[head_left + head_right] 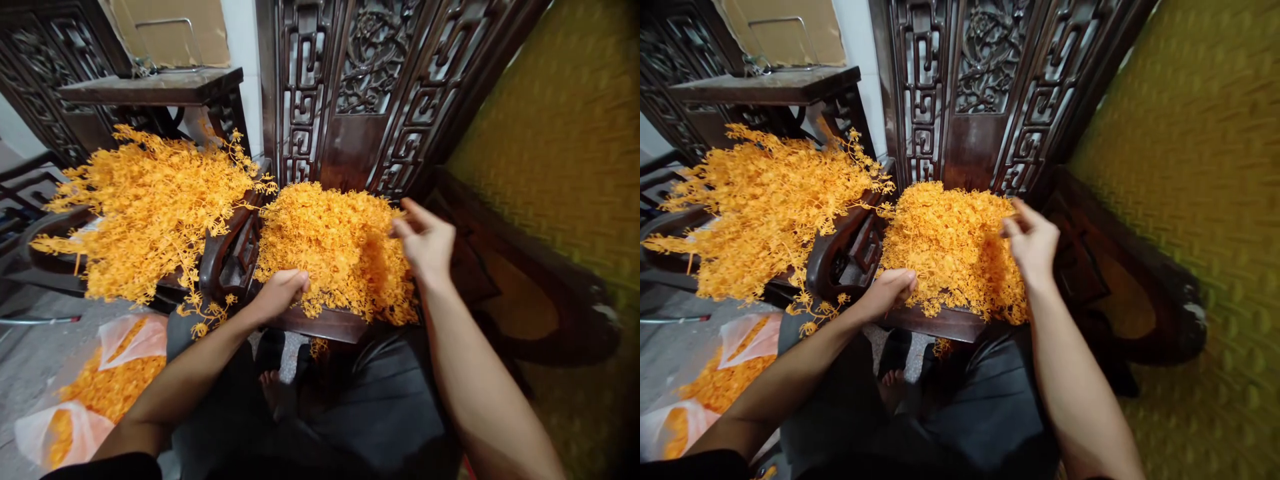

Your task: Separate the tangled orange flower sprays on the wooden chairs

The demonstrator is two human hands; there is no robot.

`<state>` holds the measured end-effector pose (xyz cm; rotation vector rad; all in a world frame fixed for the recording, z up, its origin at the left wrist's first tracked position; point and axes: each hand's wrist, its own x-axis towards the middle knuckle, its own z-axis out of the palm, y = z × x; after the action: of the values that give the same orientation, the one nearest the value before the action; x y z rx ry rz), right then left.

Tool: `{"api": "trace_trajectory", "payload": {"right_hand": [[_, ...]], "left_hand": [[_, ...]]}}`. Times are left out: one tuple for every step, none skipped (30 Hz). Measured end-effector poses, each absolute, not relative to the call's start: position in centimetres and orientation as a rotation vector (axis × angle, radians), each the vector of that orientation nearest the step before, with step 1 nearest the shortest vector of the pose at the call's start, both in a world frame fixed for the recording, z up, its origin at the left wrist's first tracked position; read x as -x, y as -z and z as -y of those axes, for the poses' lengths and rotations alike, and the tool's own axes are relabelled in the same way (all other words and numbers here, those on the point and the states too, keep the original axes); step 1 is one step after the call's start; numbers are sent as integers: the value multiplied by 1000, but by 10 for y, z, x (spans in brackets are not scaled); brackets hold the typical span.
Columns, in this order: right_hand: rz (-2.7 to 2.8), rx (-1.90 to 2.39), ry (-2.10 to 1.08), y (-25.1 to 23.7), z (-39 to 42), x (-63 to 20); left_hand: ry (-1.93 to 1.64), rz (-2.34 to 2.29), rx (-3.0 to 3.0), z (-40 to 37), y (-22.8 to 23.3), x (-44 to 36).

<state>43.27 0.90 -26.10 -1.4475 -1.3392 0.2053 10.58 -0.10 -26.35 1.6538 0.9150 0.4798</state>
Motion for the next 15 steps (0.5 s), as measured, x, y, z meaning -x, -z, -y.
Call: {"api": "trace_trajectory", "payload": {"right_hand": [[1372,1505,-187,266,-11,-427],[1439,1545,-164,268,-13,-417],[1558,1555,-129,268,-14,-406],[1667,1529,-100,265,-13,-395],[1723,1488,-62,260,-12,-385],[1731,1440,-35,254,-9,-376],[1719,1381,-49,247,-4,-369],[1717,1306,-125,240,2,-363],[1749,1212,-264,233,8,-358],[1816,1107,-447,228,15,-354],[1907,1003,-633,224,21,-349],[2004,920,-783,222,26,-344],[2085,876,-871,221,31,-339],[2140,873,-894,221,34,-334],[2159,898,-867,221,35,-329]], "left_hand": [[-519,-898,-1655,1,261,-106],[-539,-878,-1688,2,258,-106],[-539,-844,-1742,3,256,-106],[-518,-792,-1802,3,253,-106],[-481,-727,-1854,4,251,-105],[-437,-658,-1894,5,249,-103],[-395,-595,-1920,5,247,-101],[-359,-544,-1934,6,247,-100],[-339,-508,-1939,6,247,-98],[-334,-483,-1937,6,247,-97],[-341,-470,-1929,5,248,-96],[-352,-468,-1914,4,250,-95],[-361,-475,-1895,4,251,-95],[-367,-493,-1875,3,253,-95],[-371,-515,-1857,2,254,-96]]}}
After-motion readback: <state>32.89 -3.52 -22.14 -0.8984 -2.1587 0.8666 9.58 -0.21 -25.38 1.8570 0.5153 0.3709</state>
